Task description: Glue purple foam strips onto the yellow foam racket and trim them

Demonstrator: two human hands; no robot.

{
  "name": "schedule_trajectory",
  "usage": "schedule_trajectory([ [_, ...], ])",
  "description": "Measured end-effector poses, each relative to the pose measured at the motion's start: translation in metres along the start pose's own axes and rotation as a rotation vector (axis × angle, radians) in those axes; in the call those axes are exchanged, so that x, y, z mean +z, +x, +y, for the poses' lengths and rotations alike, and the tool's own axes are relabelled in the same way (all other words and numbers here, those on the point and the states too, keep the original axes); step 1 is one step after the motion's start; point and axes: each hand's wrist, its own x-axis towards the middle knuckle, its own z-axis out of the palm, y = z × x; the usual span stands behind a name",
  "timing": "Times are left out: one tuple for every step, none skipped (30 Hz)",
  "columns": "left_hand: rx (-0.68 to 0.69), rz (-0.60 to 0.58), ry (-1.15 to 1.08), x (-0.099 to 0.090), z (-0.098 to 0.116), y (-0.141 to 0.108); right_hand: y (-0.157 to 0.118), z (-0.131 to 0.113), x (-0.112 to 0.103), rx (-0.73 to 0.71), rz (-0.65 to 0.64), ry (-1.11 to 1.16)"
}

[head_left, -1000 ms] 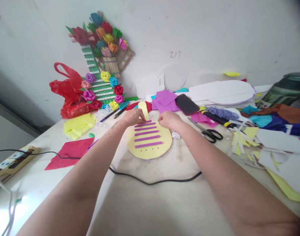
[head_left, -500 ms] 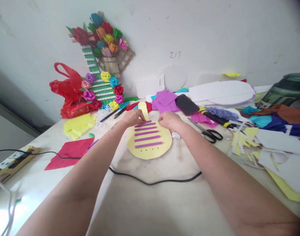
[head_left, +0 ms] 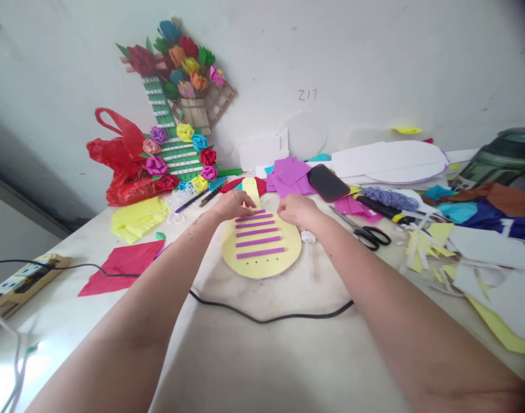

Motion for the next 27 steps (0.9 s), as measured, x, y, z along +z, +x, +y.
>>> schedule_trajectory([
  [0.003, 0.013, -0.037, -0.001, -0.002, 0.000, 0.000, 0.000, 0.000, 0.000, 0.001, 0.001],
  [0.008, 0.024, -0.072, -0.003, -0.004, -0.001, -0.001, -0.001, -0.001, 0.001, 0.001, 0.004],
  [0.016, 0.035, -0.101, -0.005, -0.006, -0.001, -0.001, -0.001, -0.001, 0.006, 0.000, 0.007],
  [0.023, 0.046, -0.125, -0.008, -0.008, -0.002, -0.002, -0.001, -0.002, 0.010, -0.002, 0.011],
  [0.027, 0.062, -0.145, -0.010, -0.010, -0.003, -0.002, -0.002, -0.002, 0.012, -0.003, 0.014],
  [0.024, 0.085, -0.162, -0.013, -0.012, -0.004, -0.002, -0.002, -0.003, 0.015, -0.003, 0.018],
  [0.008, 0.114, -0.176, -0.015, -0.014, -0.005, -0.003, -0.002, -0.003, 0.016, 0.001, 0.023],
  [-0.017, 0.146, -0.188, -0.016, -0.016, -0.007, -0.002, -0.002, -0.003, 0.015, 0.012, 0.029],
  [-0.049, 0.177, -0.195, -0.017, -0.018, -0.008, -0.002, -0.002, -0.003, 0.013, 0.030, 0.035],
  [-0.085, 0.204, -0.198, -0.017, -0.020, -0.010, -0.002, -0.001, -0.003, 0.011, 0.049, 0.042],
  [-0.124, 0.226, -0.198, -0.016, -0.023, -0.013, -0.001, -0.001, -0.002, 0.005, 0.071, 0.050],
  [-0.164, 0.244, -0.194, -0.014, -0.025, -0.016, 0.000, 0.000, -0.001, -0.007, 0.091, 0.060],
  [-0.197, 0.257, -0.189, -0.012, -0.028, -0.019, 0.001, 0.000, 0.001, -0.025, 0.108, 0.069],
  [-0.226, 0.270, -0.182, -0.010, -0.030, -0.022, 0.003, 0.001, 0.003, -0.048, 0.122, 0.077],
  [-0.252, 0.277, -0.168, -0.007, -0.031, -0.025, 0.004, 0.001, 0.004, -0.073, 0.128, 0.086],
  [-0.272, 0.271, -0.150, -0.005, -0.032, -0.028, 0.005, 0.002, 0.006, -0.100, 0.128, 0.095],
  [-0.280, 0.262, -0.134, -0.003, -0.033, -0.031, 0.006, 0.002, 0.008, -0.126, 0.124, 0.103],
  [-0.284, 0.254, -0.117, -0.002, -0.033, -0.033, 0.007, 0.003, 0.009, -0.154, 0.113, 0.112],
  [-0.287, 0.248, -0.101, -0.001, -0.033, -0.034, 0.007, 0.004, 0.011, -0.182, 0.101, 0.121],
  [-0.290, 0.246, -0.086, 0.000, -0.032, -0.035, 0.007, 0.004, 0.011, -0.206, 0.087, 0.128],
  [-0.297, 0.247, -0.070, 0.001, -0.032, -0.035, 0.007, 0.004, 0.012, -0.227, 0.073, 0.131],
  [-0.301, 0.249, -0.053, 0.002, -0.032, -0.035, 0.007, 0.005, 0.012, -0.248, 0.060, 0.129],
  [-0.298, 0.251, -0.035, 0.004, -0.032, -0.035, 0.007, 0.004, 0.013, -0.266, 0.048, 0.123],
  [-0.289, 0.255, -0.016, 0.006, -0.032, -0.034, 0.006, 0.004, 0.013, -0.283, 0.038, 0.112],
  [-0.275, 0.262, 0.004, 0.008, -0.032, -0.033, 0.006, 0.004, 0.014, -0.300, 0.030, 0.099],
  [-0.261, 0.274, 0.021, 0.011, -0.033, -0.033, 0.006, 0.003, 0.014, -0.318, 0.026, 0.086],
  [-0.253, 0.289, 0.035, 0.014, -0.033, -0.032, 0.006, 0.003, 0.015, -0.335, 0.026, 0.073],
])
